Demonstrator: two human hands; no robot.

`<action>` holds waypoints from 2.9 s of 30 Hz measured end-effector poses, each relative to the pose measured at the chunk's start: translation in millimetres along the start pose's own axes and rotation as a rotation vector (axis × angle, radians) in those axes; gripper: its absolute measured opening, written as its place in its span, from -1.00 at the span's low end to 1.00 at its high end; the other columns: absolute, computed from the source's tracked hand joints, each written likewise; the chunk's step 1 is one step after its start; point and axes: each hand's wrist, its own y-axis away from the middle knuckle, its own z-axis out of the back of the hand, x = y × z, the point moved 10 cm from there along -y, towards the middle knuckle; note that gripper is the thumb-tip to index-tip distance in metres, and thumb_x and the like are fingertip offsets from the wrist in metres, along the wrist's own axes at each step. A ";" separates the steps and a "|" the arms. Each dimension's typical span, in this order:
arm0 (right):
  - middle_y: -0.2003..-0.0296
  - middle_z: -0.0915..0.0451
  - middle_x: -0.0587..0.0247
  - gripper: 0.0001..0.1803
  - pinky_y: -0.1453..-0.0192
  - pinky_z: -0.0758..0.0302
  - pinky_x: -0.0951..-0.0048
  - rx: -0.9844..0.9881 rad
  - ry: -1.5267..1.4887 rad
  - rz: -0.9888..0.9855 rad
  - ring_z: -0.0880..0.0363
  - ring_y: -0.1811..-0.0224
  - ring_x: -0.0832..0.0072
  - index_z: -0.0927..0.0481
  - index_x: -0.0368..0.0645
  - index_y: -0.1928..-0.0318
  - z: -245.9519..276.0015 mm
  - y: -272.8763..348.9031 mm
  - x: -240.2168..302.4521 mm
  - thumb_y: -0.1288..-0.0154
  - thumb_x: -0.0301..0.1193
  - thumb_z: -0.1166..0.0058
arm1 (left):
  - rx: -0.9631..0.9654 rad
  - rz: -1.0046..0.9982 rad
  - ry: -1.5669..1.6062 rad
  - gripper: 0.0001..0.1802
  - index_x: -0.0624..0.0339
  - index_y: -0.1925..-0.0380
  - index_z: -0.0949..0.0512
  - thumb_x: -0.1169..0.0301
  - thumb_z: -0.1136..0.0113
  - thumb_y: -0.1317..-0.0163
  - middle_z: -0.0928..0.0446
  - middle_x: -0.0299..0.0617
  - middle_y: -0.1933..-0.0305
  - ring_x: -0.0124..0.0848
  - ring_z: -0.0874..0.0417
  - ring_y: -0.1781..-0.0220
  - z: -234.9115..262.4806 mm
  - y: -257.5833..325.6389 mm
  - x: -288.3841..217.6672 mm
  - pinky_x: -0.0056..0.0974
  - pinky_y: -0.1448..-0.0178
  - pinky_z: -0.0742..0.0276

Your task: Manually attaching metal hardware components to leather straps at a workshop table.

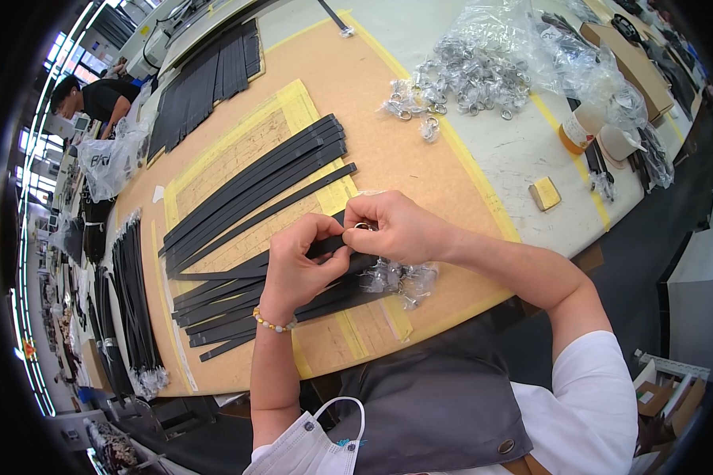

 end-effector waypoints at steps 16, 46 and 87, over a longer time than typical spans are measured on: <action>0.43 -0.50 0.51 -0.74 0.32 -0.36 0.65 0.284 -0.285 -0.109 -0.41 0.36 0.78 -0.58 -0.16 0.17 -19.4 2.2 2.2 -0.51 -0.21 -0.18 | -0.022 0.011 0.366 -0.63 0.35 0.07 -0.53 0.68 -0.20 -0.06 -0.53 -0.35 0.39 -0.67 -0.47 0.40 15.5 7.4 -1.6 -0.54 0.36 -0.36; 0.29 -0.66 0.10 -0.77 0.01 -0.57 0.12 -0.568 0.979 -0.018 -0.67 0.14 0.15 -0.60 -0.13 0.16 153.3 -20.2 -18.4 -0.24 -0.30 -0.25 | -0.205 -0.104 -0.318 -0.84 0.29 0.26 -0.63 0.50 -0.37 -0.17 -0.56 -0.09 0.19 -0.13 -0.56 0.06 18.2 -47.6 60.4 -0.14 -0.05 -0.50; 0.08 -0.67 0.19 -0.74 -0.12 -0.67 0.37 0.318 -0.735 0.028 -0.70 0.06 0.47 -0.58 -0.25 -0.03 5.3 -11.3 1.8 -0.40 -0.47 -0.27 | -0.153 -0.027 0.358 -0.77 0.26 0.24 -0.66 0.60 -0.46 -0.08 -0.63 -0.37 0.35 -0.72 -0.49 0.41 16.1 -3.7 13.5 -0.54 0.38 -0.37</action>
